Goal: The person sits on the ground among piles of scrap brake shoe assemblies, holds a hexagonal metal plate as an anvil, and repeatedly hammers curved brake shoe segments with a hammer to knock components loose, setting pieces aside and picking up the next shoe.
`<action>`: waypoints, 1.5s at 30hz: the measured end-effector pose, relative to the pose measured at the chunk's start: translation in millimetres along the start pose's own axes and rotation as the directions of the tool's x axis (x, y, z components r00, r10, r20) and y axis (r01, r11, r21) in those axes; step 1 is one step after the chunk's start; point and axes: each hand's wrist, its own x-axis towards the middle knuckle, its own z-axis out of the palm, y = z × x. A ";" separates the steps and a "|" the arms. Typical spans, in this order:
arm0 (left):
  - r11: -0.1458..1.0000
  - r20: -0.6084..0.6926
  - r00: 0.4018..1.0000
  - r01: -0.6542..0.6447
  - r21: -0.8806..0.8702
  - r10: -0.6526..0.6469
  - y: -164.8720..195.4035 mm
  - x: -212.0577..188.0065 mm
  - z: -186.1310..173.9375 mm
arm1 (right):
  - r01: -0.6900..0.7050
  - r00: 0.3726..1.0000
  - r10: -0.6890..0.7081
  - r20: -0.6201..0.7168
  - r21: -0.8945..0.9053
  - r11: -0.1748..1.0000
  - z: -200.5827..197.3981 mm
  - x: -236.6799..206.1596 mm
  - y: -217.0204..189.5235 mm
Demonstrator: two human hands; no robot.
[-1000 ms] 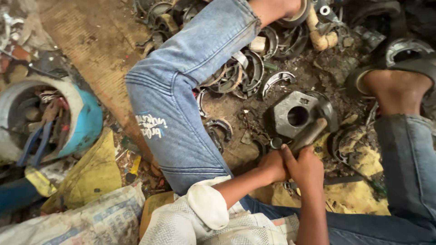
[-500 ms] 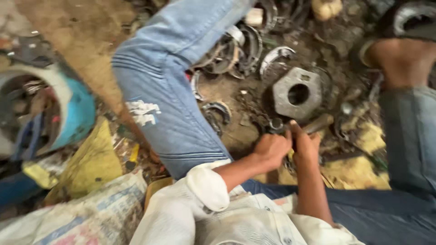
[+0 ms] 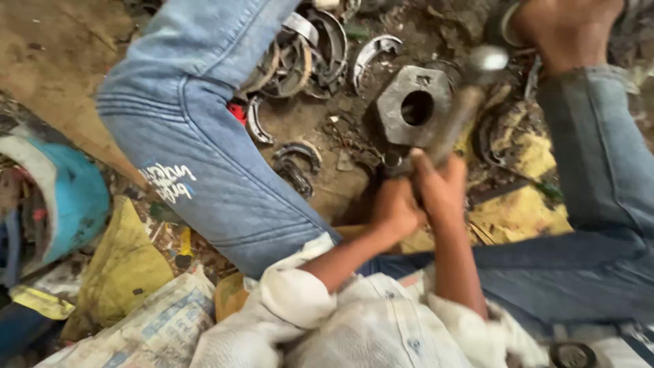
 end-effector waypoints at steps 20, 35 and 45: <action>0.982 -0.046 0.983 -0.181 -0.052 0.179 16.5 -26.2 -31.2 | 0.104 0.993 -0.117 0.005 0.417 0.903 3.2 4.9 22.7; 0.969 -0.141 0.962 -0.215 0.125 0.232 -53.9 -39.8 -7.7 | 0.060 0.989 -0.003 -0.151 0.376 0.925 36.7 11.5 66.0; 0.882 0.289 0.945 -0.004 0.472 -0.151 12.2 -20.9 -72.3 | -0.336 0.940 0.318 0.126 0.520 0.785 57.1 24.1 81.8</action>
